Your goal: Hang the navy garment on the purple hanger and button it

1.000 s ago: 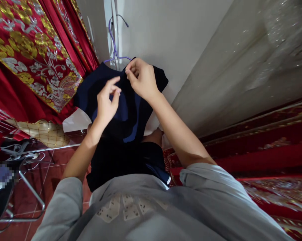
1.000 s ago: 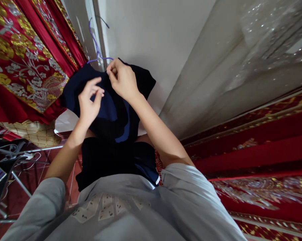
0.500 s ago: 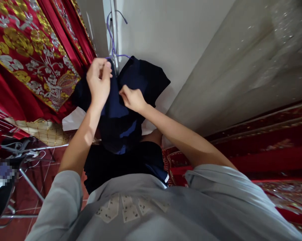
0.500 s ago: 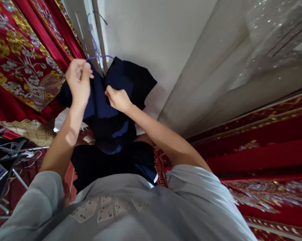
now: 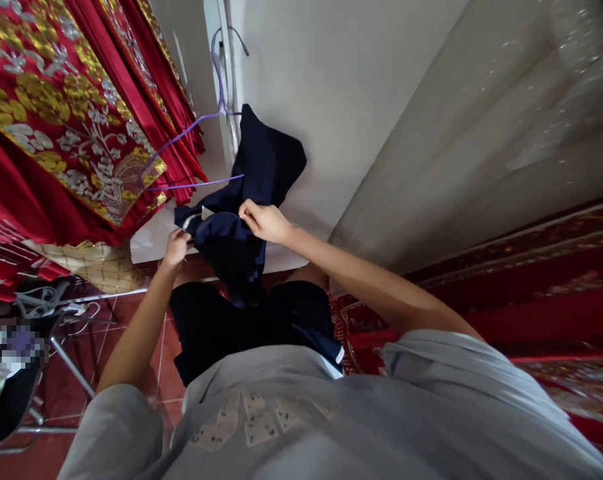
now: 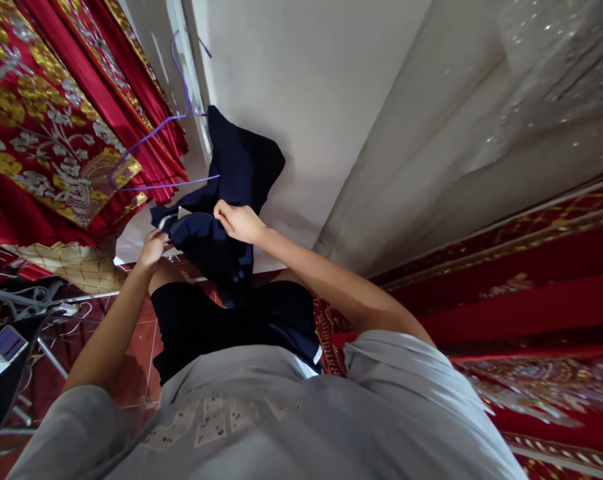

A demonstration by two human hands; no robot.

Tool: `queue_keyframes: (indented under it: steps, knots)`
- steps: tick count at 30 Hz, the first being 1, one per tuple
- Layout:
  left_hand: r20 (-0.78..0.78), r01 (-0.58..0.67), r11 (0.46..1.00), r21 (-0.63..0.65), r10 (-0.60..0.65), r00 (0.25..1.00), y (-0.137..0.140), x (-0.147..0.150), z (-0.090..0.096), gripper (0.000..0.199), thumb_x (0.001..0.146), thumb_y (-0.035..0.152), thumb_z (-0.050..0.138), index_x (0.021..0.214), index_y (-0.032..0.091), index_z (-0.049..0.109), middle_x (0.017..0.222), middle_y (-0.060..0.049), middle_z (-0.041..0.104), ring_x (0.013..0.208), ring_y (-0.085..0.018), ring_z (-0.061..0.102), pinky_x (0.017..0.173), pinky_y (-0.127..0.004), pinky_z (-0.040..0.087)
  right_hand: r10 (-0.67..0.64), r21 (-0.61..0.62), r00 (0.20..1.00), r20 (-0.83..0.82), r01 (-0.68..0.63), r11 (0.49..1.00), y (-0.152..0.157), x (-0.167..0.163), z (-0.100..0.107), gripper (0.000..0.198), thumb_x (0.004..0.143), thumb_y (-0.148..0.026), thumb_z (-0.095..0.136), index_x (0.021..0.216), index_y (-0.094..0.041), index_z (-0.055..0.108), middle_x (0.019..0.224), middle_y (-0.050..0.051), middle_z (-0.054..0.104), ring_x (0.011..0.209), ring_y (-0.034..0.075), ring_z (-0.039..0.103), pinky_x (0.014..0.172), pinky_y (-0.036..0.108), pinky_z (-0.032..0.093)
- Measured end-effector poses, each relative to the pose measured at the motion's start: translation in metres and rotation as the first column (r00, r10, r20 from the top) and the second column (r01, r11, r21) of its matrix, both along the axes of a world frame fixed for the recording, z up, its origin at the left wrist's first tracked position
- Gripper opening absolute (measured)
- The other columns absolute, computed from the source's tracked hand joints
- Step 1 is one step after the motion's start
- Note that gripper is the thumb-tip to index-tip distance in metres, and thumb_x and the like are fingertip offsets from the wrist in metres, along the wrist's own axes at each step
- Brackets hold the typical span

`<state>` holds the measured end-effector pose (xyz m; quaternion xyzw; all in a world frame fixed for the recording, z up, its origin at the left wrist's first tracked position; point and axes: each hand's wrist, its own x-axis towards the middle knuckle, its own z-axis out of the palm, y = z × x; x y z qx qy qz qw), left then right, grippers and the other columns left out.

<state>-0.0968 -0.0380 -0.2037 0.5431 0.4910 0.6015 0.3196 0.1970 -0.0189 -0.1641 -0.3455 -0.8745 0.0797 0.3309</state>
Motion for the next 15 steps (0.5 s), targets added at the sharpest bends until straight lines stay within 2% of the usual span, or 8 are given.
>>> queue_keyframes:
  steps: [2,4,6,8,10,12,13,15]
  knots:
    - [0.008,0.096,0.993,-0.071,-0.096,0.995,-0.006,0.019,0.000,0.023,0.101,0.034,0.066,0.102,0.011,0.066,0.101,-0.010,0.068,0.089,-0.020,0.069,0.080,-0.038,0.062,0.040,-0.043,0.999,0.014,-0.039,0.998,-0.003,-0.001,0.003,0.014,0.097,-0.022,0.045,0.108,-0.020,0.053,0.098,0.009,0.070,0.081,0.022,0.066,0.074,0.034,0.046]
    - [0.030,0.154,0.987,-0.053,-0.152,0.988,-0.011,0.038,0.015,0.024,0.103,0.036,0.062,0.092,0.015,0.062,0.094,-0.007,0.067,0.086,-0.018,0.069,0.080,-0.035,0.062,0.166,-0.100,0.986,-0.002,-0.166,0.981,-0.008,-0.005,0.007,0.030,0.082,-0.013,0.055,0.111,-0.018,0.051,0.110,0.012,0.066,0.095,0.024,0.065,0.084,0.036,0.050]
    - [0.008,0.163,0.986,0.034,-0.164,0.986,-0.017,0.058,0.039,0.024,0.102,0.042,0.061,0.097,0.018,0.062,0.099,-0.006,0.067,0.093,-0.017,0.068,0.087,-0.033,0.060,0.318,-0.197,0.945,-0.077,-0.327,0.924,-0.015,-0.013,0.012,0.051,0.071,-0.012,0.062,0.120,-0.016,0.048,0.120,0.014,0.062,0.108,0.026,0.062,0.095,0.039,0.051]
    - [-0.113,0.134,0.977,0.167,-0.117,0.987,-0.024,0.077,0.062,0.032,0.100,0.051,0.062,0.098,0.019,0.063,0.098,-0.005,0.067,0.095,-0.018,0.067,0.088,-0.031,0.058,0.394,-0.299,0.892,-0.220,-0.446,0.843,-0.023,-0.022,0.017,0.062,0.069,-0.019,0.069,0.126,-0.016,0.046,0.124,0.014,0.060,0.116,0.027,0.059,0.102,0.040,0.050]
    - [-0.236,0.119,0.947,0.297,-0.047,0.971,-0.030,0.091,0.077,0.040,0.099,0.059,0.060,0.098,0.019,0.065,0.095,-0.006,0.067,0.095,-0.020,0.067,0.089,-0.032,0.057,0.375,-0.397,0.847,-0.376,-0.513,0.761,-0.031,-0.029,0.024,0.055,0.072,-0.030,0.072,0.121,-0.017,0.051,0.118,0.011,0.063,0.115,0.027,0.060,0.101,0.040,0.051]
    - [-0.281,0.143,0.924,0.353,-0.041,0.959,-0.034,0.095,0.078,0.045,0.099,0.064,0.056,0.106,0.021,0.065,0.104,-0.008,0.068,0.103,-0.021,0.067,0.094,-0.033,0.056,0.304,-0.479,0.835,-0.459,-0.521,0.707,-0.036,-0.031,0.032,0.031,0.078,-0.036,0.066,0.102,-0.017,0.058,0.100,0.007,0.066,0.099,0.024,0.063,0.091,0.038,0.053]
    - [-0.288,0.172,0.924,0.343,-0.071,0.955,-0.035,0.094,0.074,0.048,0.101,0.066,0.050,0.110,0.022,0.065,0.108,-0.009,0.069,0.107,-0.022,0.067,0.096,-0.033,0.055,0.274,-0.497,0.843,-0.463,-0.503,0.707,-0.037,-0.030,0.037,0.021,0.079,-0.034,0.062,0.092,-0.018,0.058,0.090,0.005,0.065,0.089,0.022,0.063,0.086,0.037,0.054]
    - [-0.344,0.236,0.941,0.241,-0.145,0.928,-0.037,0.086,0.059,0.058,0.104,0.069,0.034,0.107,0.022,0.067,0.104,-0.010,0.069,0.108,-0.024,0.068,0.095,-0.035,0.056,0.249,-0.439,0.870,-0.426,-0.439,0.784,-0.035,-0.024,0.050,0.009,0.077,-0.027,0.058,0.081,-0.018,0.058,0.080,0.002,0.063,0.079,0.019,0.061,0.081,0.036,0.053]
